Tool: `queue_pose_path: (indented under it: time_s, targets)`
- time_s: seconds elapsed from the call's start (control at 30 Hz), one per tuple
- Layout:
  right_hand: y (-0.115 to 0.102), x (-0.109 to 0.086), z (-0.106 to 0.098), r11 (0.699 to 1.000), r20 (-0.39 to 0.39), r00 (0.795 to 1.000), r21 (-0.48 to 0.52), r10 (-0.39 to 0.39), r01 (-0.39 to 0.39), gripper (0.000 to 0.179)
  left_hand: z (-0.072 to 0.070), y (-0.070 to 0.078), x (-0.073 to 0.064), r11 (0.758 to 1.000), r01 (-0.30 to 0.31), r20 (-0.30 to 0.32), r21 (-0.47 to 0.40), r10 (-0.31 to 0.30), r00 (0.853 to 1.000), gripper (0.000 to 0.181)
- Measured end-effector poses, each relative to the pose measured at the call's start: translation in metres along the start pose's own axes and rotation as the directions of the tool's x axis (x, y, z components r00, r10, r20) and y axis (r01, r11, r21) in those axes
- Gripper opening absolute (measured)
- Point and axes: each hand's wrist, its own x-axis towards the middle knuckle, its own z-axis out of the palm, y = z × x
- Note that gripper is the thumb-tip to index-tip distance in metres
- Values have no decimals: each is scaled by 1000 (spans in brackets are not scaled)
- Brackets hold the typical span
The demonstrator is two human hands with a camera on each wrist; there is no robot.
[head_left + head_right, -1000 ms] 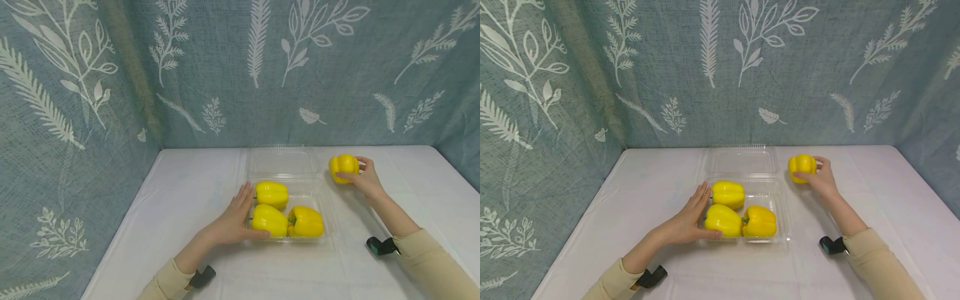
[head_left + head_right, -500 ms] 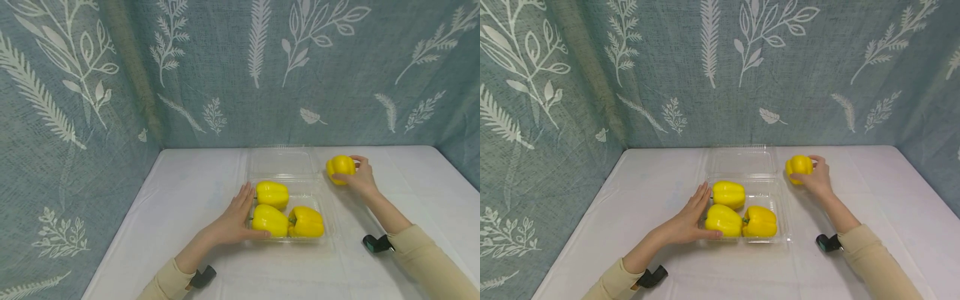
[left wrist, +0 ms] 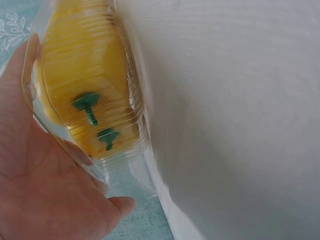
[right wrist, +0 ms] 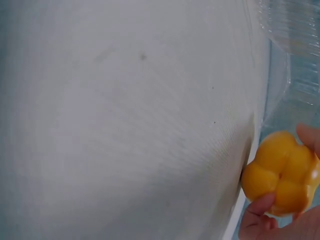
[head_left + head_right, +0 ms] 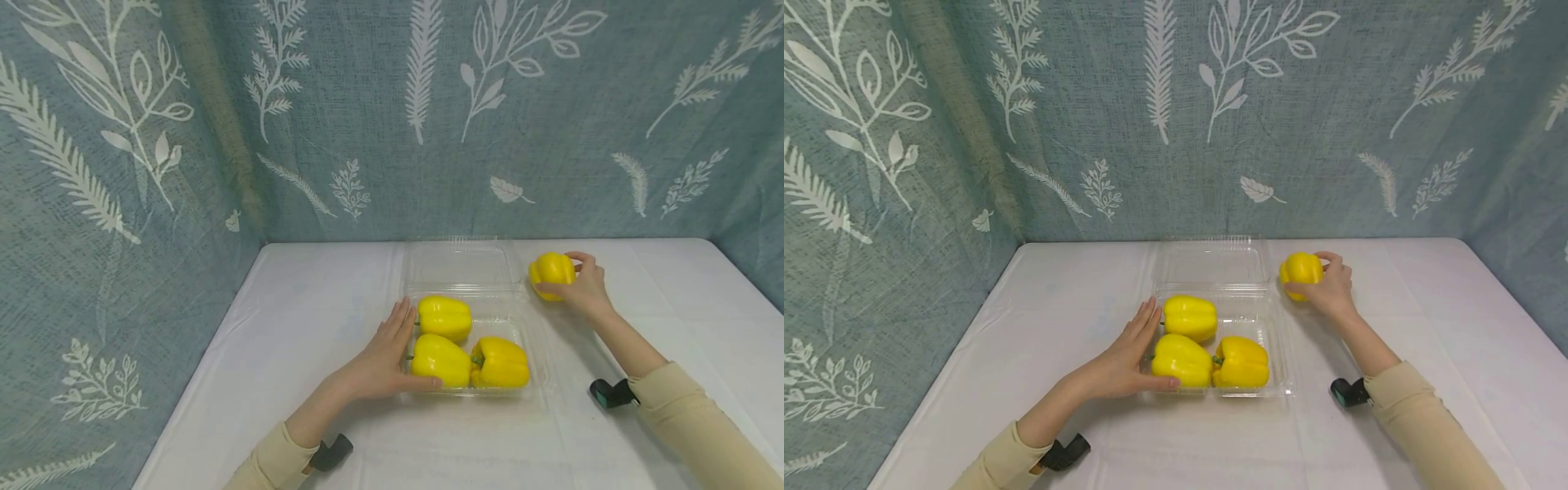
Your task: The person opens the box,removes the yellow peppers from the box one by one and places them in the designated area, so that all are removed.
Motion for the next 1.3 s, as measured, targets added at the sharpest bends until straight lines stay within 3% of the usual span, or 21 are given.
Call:
queue_pose_path:
  time_s: [0.67, 1.3]
  targets:
    - [-4, 3, 2, 996, 30, 998, -66, -55, 57, 92, -1, 0, -1, 1000, -26, -10, 12, 26, 1000, 120]
    - [-5, 1, 4, 997, 69, 996, -43, -58, 61, 93, 0, -2, 0, 1000, -17, -2, 18, 17, 1000, 121]
